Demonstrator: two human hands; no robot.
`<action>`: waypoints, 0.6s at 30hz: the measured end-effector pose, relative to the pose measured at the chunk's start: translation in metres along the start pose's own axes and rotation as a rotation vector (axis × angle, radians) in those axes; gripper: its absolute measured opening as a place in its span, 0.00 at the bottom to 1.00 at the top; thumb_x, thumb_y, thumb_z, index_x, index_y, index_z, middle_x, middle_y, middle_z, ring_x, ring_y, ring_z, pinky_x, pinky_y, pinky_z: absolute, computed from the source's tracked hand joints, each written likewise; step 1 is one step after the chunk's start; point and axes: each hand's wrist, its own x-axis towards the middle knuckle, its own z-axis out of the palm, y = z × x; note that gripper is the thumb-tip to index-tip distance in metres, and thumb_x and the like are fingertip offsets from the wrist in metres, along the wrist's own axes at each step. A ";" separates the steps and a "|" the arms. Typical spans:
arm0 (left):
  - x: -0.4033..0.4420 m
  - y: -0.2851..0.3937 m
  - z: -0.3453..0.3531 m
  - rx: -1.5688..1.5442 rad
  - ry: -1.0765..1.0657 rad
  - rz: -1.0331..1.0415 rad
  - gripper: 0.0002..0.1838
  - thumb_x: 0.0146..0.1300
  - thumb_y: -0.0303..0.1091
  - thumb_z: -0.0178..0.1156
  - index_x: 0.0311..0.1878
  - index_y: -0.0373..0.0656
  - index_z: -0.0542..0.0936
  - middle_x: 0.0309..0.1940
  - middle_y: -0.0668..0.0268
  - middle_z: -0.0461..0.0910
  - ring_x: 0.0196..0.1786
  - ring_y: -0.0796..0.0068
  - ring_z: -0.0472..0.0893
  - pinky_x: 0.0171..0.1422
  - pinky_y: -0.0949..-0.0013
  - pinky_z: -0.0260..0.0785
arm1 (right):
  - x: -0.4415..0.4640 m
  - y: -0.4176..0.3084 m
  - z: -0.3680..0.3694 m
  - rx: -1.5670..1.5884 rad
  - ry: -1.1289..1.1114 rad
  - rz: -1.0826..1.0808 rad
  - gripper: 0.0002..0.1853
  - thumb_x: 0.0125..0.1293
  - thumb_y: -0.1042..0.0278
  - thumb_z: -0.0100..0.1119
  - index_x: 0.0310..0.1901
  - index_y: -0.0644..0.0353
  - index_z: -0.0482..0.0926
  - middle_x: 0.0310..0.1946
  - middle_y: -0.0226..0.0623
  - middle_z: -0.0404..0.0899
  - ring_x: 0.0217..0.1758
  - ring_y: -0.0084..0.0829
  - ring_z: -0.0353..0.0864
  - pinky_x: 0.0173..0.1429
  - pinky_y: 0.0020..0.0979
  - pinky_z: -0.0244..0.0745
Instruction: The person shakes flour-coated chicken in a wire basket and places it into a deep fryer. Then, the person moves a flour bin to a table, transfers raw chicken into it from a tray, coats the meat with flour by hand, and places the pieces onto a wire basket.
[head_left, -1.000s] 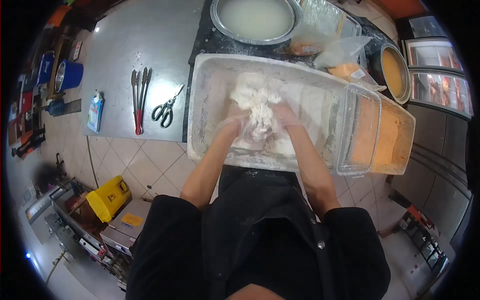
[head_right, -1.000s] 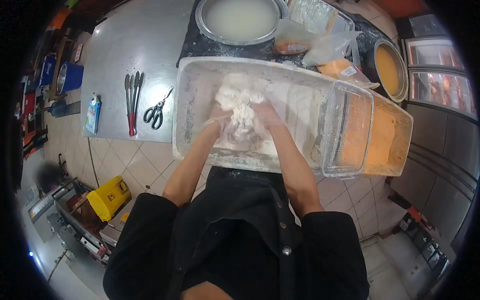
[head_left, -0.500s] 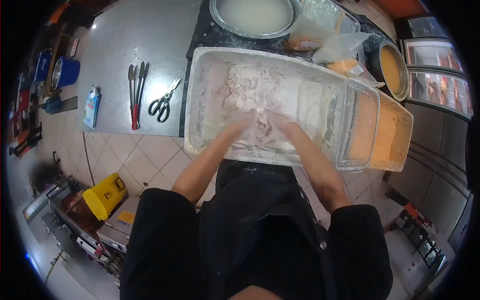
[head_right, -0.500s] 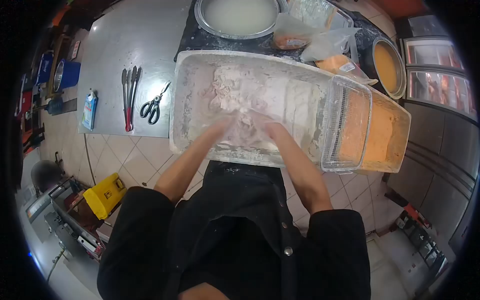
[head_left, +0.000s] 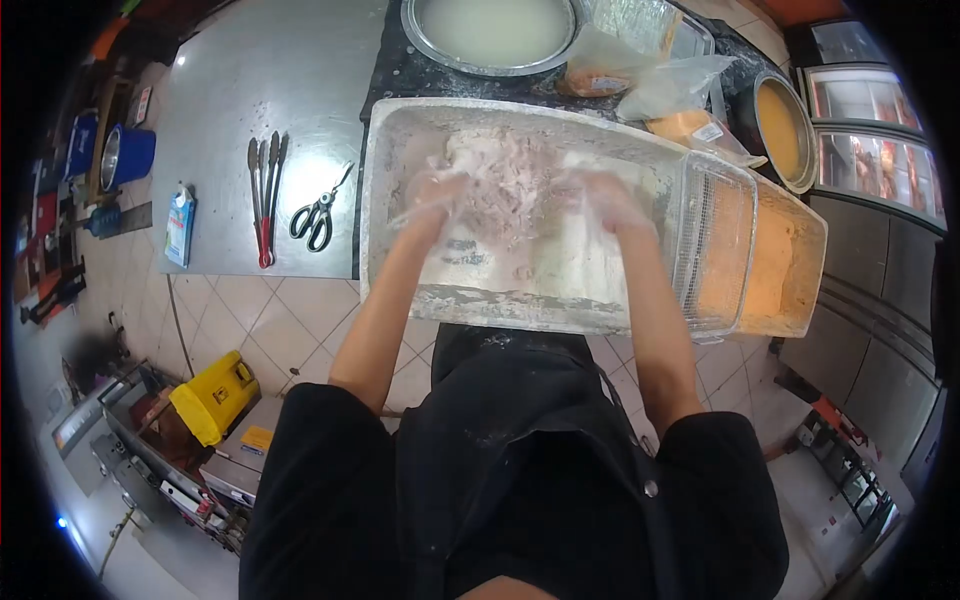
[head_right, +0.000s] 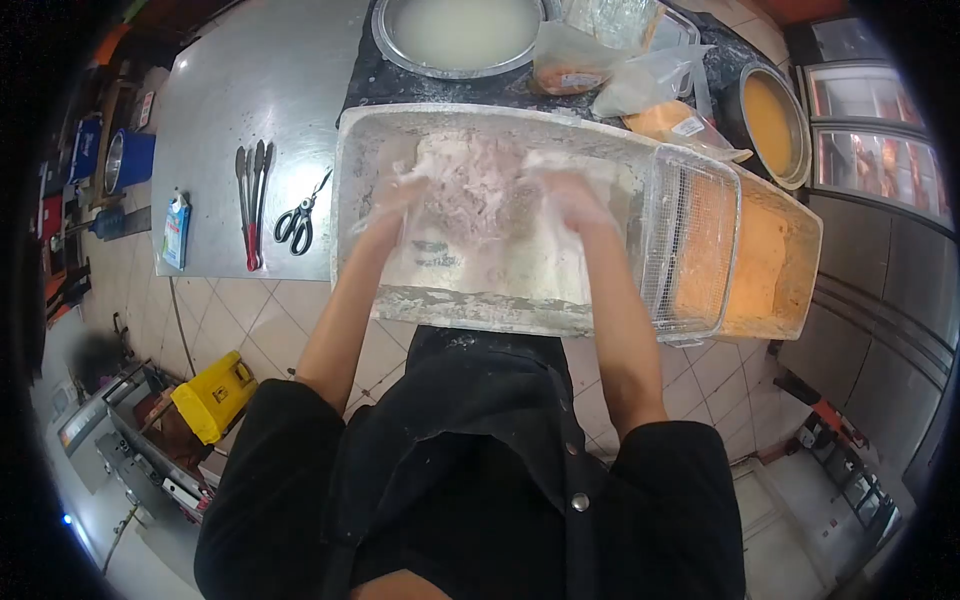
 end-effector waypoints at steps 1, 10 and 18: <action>0.010 0.005 -0.001 0.029 0.055 0.029 0.25 0.60 0.42 0.58 0.52 0.29 0.74 0.42 0.53 0.80 0.42 0.62 0.81 0.48 0.63 0.73 | 0.026 0.027 -0.010 -0.016 0.015 0.024 0.21 0.68 0.56 0.46 0.57 0.57 0.73 0.53 0.41 0.76 0.55 0.32 0.74 0.60 0.31 0.66; 0.055 0.014 0.048 -0.209 0.118 0.117 0.29 0.64 0.52 0.51 0.49 0.29 0.75 0.40 0.58 0.79 0.38 0.66 0.77 0.43 0.61 0.69 | 0.068 -0.005 0.073 0.288 0.268 -0.021 0.28 0.71 0.48 0.39 0.64 0.60 0.65 0.59 0.41 0.72 0.64 0.37 0.67 0.64 0.36 0.62; 0.010 -0.041 0.001 -0.083 -0.082 -0.159 0.28 0.62 0.52 0.53 0.52 0.36 0.75 0.40 0.57 0.79 0.41 0.63 0.76 0.46 0.61 0.68 | 0.015 0.040 0.017 0.311 0.023 0.331 0.23 0.71 0.58 0.42 0.63 0.58 0.66 0.64 0.40 0.66 0.68 0.36 0.62 0.69 0.33 0.58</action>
